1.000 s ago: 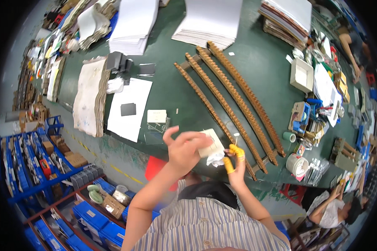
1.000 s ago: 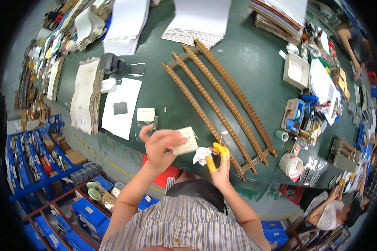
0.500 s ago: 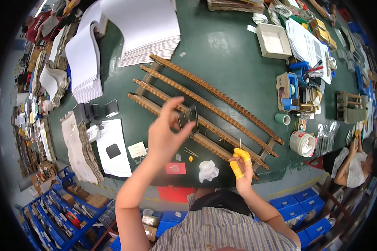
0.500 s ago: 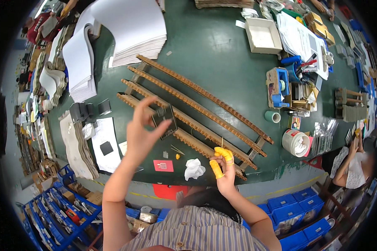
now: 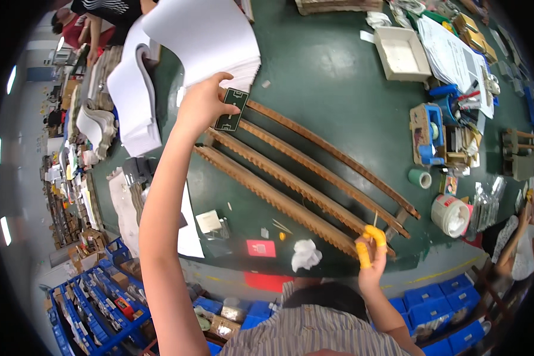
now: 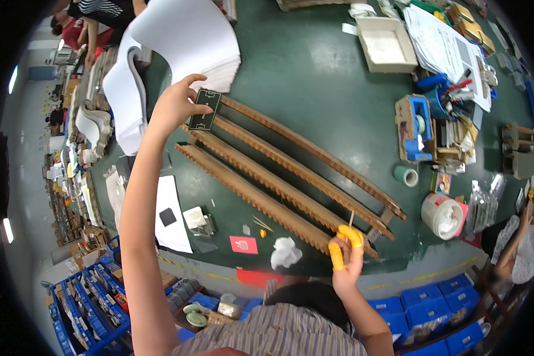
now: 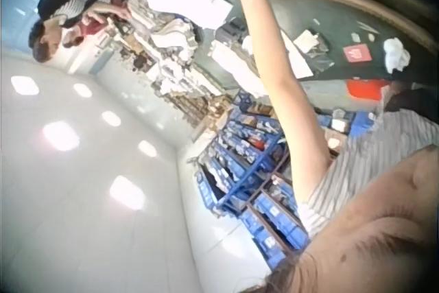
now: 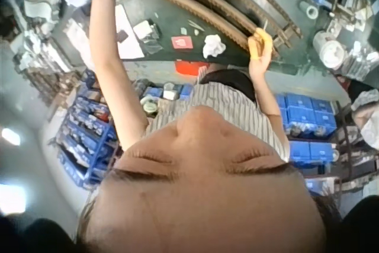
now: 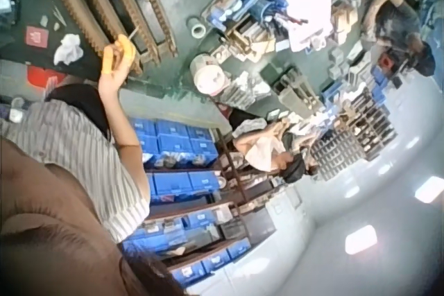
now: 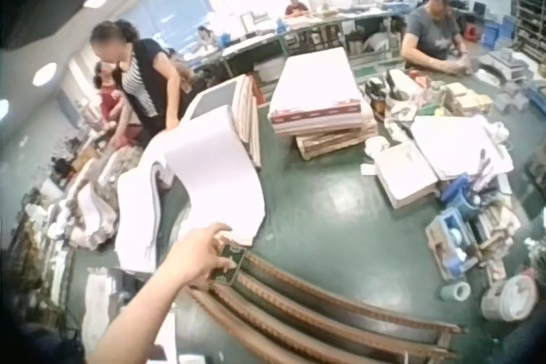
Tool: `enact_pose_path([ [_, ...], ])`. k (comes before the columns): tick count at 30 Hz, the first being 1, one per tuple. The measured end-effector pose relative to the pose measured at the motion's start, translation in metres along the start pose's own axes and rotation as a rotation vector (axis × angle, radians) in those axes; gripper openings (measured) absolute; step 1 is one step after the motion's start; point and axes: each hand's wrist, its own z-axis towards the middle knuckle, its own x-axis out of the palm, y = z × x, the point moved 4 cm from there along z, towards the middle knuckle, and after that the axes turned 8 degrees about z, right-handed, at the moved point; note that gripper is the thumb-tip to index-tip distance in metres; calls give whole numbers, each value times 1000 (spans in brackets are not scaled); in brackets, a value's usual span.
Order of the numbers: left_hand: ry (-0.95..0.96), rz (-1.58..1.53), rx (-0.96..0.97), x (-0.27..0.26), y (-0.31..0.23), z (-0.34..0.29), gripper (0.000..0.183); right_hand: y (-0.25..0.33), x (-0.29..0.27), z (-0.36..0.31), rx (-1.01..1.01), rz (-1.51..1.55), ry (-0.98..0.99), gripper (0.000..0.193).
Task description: The person retrieves a small rectangular component from a blue bin and uses a cotton swab to wipe its surface. They then use a white cloth to wipe the component further before placing it into a wooden rack with other similar items.
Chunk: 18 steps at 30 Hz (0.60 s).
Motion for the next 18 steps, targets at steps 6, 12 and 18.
enact_pose_path([
  [6,-26,161,16,-11,44,30,62,1,8,2,95,23,37,36],
  [12,-187,89,9,-11,61,38,50,9,14,8,68,7,57,35],
  [18,-115,118,-12,6,78,39,48,13,23,16,-25,-17,137,38],
])
